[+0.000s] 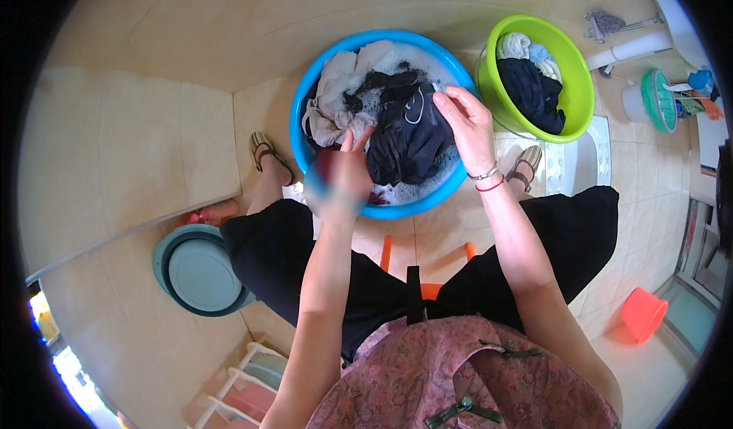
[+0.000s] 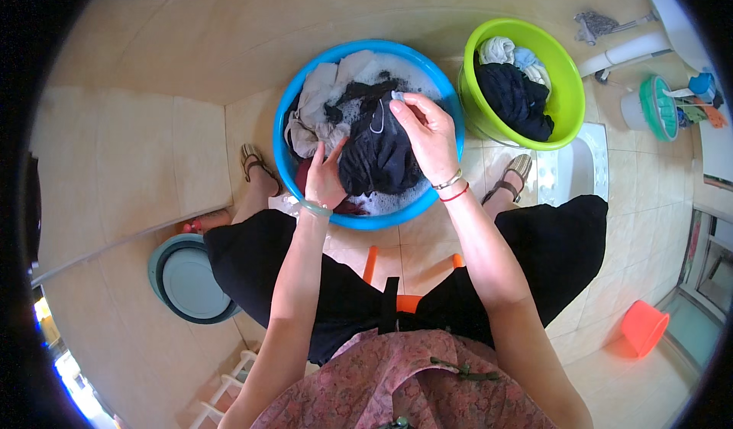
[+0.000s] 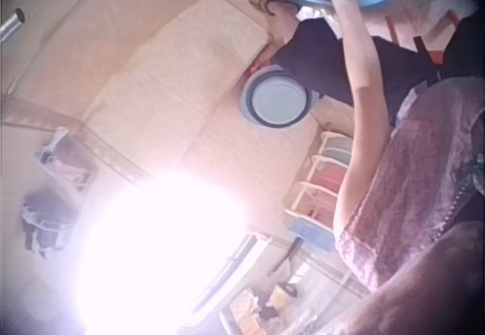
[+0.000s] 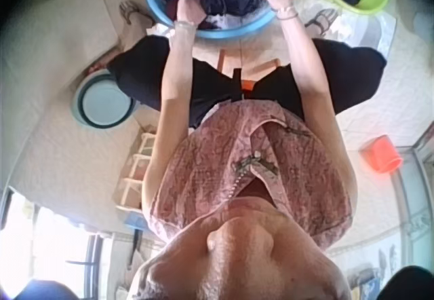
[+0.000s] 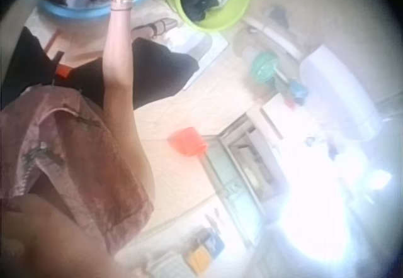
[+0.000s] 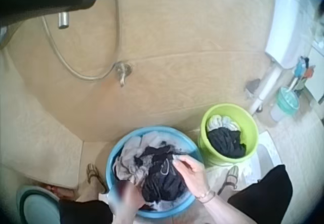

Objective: The person sits on a small stool and hand-washes clothes in a blue basin filled with soapy water. They scrub and rinse various garments, including dark and light-colored items, and transfer the washed clothes into a green basin placed beside them.

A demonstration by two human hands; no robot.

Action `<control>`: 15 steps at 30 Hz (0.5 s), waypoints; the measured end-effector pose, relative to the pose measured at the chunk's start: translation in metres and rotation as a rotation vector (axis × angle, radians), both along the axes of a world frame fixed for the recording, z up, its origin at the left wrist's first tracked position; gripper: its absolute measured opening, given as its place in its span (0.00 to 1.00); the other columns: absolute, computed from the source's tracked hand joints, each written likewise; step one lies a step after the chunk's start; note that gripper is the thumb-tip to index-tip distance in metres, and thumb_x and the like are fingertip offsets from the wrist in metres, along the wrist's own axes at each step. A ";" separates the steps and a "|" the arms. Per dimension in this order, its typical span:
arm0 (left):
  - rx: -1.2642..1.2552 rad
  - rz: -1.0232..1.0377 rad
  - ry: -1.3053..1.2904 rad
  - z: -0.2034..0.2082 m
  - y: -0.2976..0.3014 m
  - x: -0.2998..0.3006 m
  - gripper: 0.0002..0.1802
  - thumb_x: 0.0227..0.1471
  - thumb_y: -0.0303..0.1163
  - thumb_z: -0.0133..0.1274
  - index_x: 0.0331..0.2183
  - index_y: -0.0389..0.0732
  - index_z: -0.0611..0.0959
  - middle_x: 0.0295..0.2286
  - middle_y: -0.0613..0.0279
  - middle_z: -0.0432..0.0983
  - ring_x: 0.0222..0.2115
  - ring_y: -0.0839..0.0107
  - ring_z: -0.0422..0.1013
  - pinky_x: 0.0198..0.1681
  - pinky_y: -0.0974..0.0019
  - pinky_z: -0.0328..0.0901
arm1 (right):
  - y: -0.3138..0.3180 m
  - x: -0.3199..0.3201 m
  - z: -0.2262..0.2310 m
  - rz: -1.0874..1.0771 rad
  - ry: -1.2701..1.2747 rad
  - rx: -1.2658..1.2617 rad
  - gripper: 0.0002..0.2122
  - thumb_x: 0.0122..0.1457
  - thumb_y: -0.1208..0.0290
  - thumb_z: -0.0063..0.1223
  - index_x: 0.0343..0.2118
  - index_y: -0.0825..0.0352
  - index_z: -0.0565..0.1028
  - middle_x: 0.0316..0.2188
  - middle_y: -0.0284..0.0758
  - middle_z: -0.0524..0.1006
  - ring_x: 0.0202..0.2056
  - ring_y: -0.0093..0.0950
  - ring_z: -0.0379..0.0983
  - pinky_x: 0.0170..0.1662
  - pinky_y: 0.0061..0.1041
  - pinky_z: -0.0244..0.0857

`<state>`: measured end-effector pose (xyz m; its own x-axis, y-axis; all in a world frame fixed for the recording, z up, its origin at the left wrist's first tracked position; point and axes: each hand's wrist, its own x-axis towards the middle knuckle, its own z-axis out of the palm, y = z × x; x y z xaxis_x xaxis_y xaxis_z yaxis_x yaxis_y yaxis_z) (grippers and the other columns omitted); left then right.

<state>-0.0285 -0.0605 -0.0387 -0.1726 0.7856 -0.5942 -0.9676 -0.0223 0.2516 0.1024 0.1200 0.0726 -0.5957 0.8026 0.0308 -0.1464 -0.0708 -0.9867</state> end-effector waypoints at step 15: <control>-0.462 -0.006 0.159 -0.088 -0.037 0.024 0.27 0.53 0.28 0.46 0.55 0.55 0.65 0.43 0.61 0.69 0.36 0.63 0.71 0.44 0.51 0.67 | 0.009 0.015 0.115 0.203 0.665 -0.114 0.11 0.64 0.72 0.42 0.46 0.68 0.73 0.46 0.37 0.75 0.49 0.29 0.70 0.54 0.32 0.63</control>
<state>-0.0044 -0.0970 -0.1271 -0.2861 0.4472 -0.8475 -0.9161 0.1315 0.3787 0.1176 0.1288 0.1871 -0.6180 0.6976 0.3625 -0.6887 -0.2581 -0.6776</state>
